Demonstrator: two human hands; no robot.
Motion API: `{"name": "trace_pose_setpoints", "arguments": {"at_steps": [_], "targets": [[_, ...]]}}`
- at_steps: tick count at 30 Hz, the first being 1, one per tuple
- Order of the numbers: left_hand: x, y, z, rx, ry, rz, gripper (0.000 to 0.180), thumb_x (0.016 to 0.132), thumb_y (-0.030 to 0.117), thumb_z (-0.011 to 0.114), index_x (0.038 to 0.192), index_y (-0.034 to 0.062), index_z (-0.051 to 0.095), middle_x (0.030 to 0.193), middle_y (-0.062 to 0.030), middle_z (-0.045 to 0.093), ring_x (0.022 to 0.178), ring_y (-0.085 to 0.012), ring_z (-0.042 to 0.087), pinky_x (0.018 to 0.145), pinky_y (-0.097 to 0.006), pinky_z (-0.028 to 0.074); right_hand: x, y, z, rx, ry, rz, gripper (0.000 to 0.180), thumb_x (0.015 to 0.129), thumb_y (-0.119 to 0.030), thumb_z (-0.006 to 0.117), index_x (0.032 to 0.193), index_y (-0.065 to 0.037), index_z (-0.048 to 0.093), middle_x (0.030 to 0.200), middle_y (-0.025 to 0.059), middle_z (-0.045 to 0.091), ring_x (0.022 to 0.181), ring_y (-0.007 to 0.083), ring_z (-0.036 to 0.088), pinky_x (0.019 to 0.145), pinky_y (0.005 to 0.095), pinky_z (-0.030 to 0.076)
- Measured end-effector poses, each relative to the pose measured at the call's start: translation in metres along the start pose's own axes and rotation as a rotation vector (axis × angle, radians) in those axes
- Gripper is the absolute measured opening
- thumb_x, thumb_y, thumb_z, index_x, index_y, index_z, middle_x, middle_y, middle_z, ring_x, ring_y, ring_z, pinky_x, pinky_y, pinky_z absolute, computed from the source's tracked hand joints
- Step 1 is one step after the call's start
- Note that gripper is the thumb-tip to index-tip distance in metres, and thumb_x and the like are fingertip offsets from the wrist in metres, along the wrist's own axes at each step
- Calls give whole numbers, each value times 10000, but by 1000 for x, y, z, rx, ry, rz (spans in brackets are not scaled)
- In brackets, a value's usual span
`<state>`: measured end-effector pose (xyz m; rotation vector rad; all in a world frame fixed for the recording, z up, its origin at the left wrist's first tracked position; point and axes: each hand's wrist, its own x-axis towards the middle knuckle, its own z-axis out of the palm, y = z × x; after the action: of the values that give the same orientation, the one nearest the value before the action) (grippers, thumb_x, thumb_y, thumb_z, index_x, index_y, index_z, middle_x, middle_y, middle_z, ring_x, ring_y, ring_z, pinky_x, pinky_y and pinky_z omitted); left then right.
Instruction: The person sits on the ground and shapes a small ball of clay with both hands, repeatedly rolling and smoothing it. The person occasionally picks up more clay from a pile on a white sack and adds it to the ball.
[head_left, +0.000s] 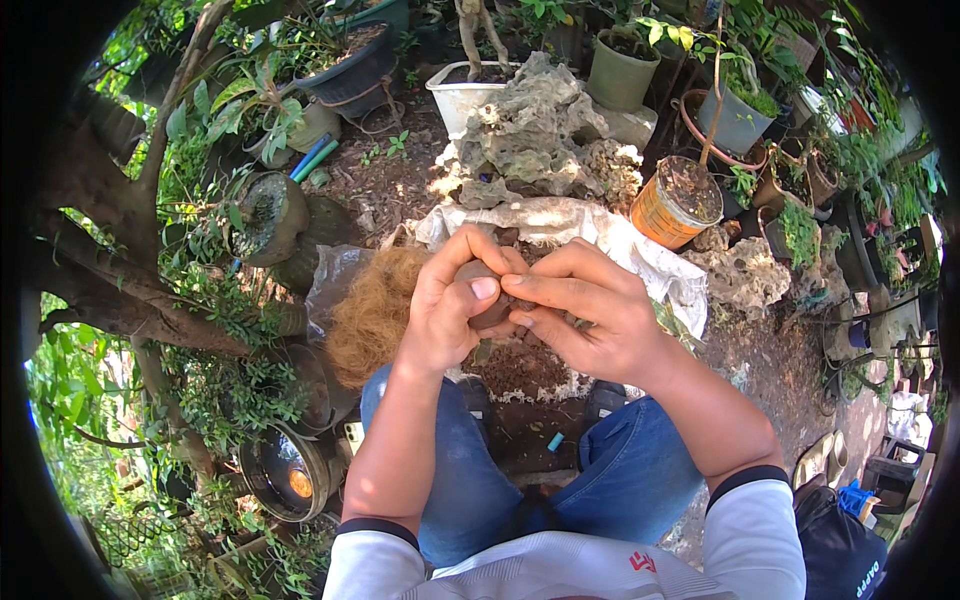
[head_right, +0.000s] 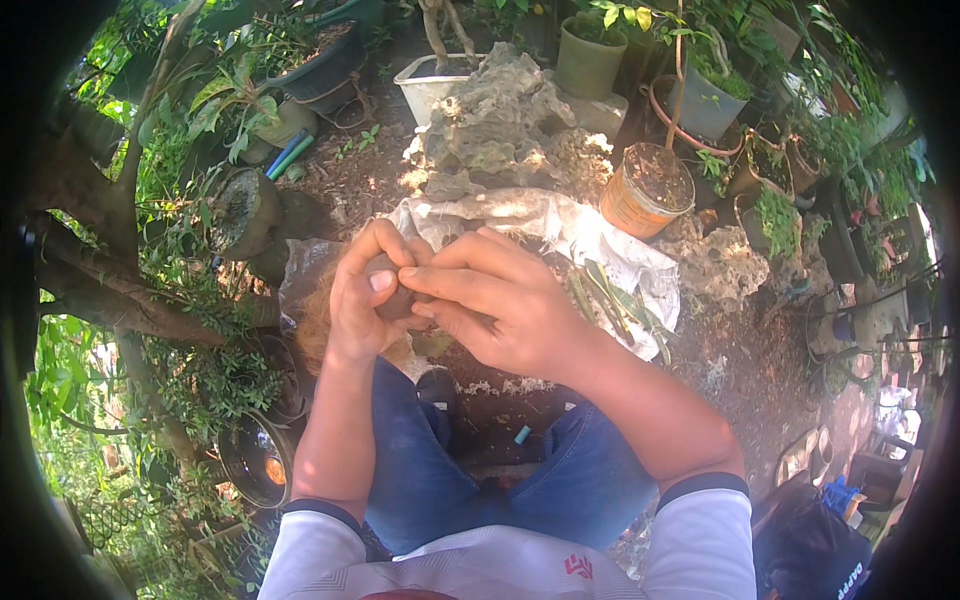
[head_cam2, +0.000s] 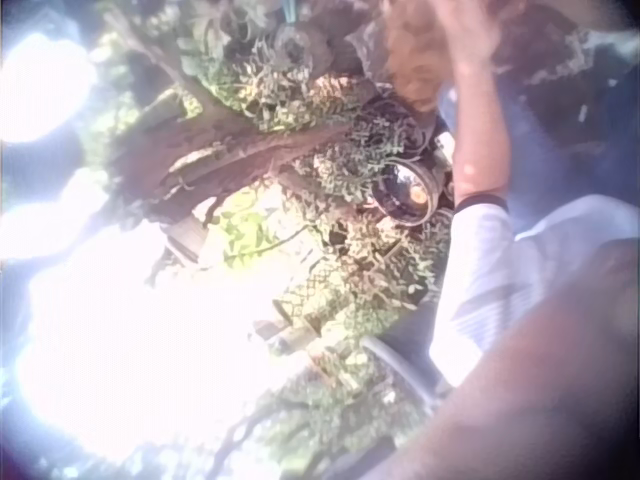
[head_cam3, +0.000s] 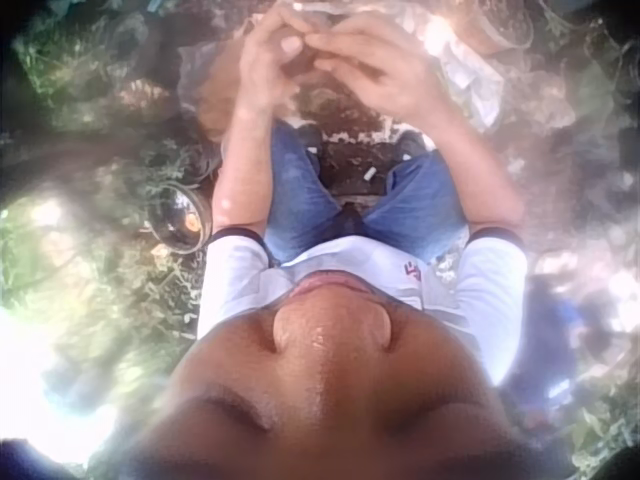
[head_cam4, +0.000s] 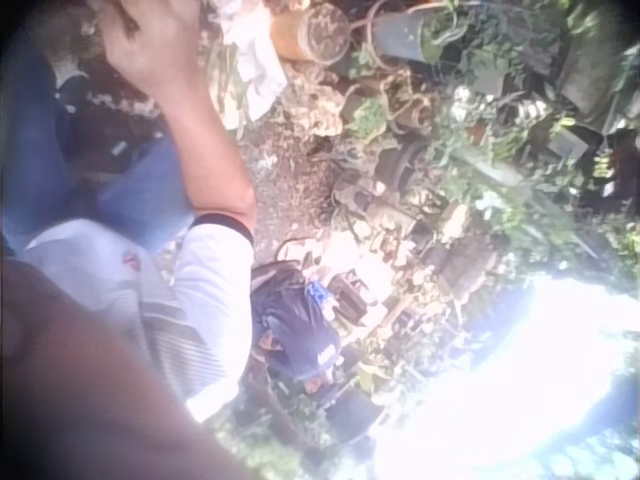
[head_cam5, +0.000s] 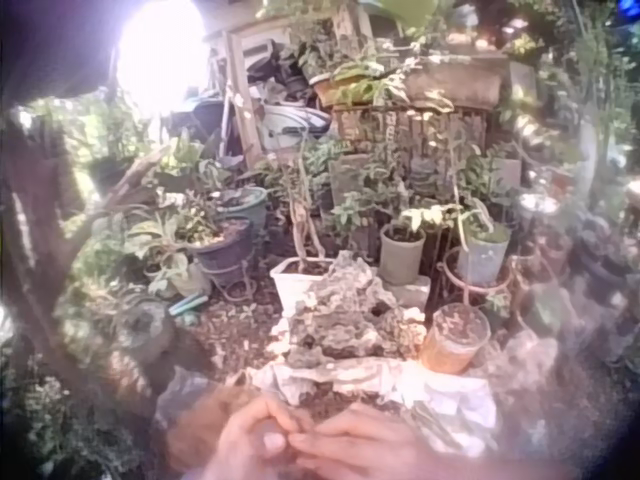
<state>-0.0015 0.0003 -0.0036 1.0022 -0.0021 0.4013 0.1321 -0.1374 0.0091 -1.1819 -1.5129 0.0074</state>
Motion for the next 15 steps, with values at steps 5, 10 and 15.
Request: {"name": "trace_pose_setpoints", "arguments": {"at_steps": [5, 10, 15], "targets": [[2, -2, 1, -51, -55, 59, 287, 857, 210, 664, 1019, 57, 483, 963, -115, 583, 709, -97, 514, 509, -210, 372, 0, -1, 1, 1, 16, 19, 351, 758, 10, 776, 1101, -28, 716, 928, 92, 659, 774, 242, 625, 672, 347, 505], [1, -2, -1, 98, -28, 90, 317, 820, 160, 698, 1031, 55, 486, 974, -112, 585, 730, -89, 522, 558, -216, 415, -1, -1, 4, 13, 20, -8, 353, 764, 24, 767, 1109, -18, 712, 930, 99, 661, 775, 240, 626, 668, 344, 505], [0, -2, 1, 34, -11, 107, 317, 807, 129, 707, 1023, 57, 486, 980, -107, 585, 746, -89, 525, 597, -221, 439, -1, 0, 3, 0, 21, -3, 357, 767, 27, 762, 1118, -12, 709, 927, 102, 662, 775, 240, 631, 664, 338, 513]]}}
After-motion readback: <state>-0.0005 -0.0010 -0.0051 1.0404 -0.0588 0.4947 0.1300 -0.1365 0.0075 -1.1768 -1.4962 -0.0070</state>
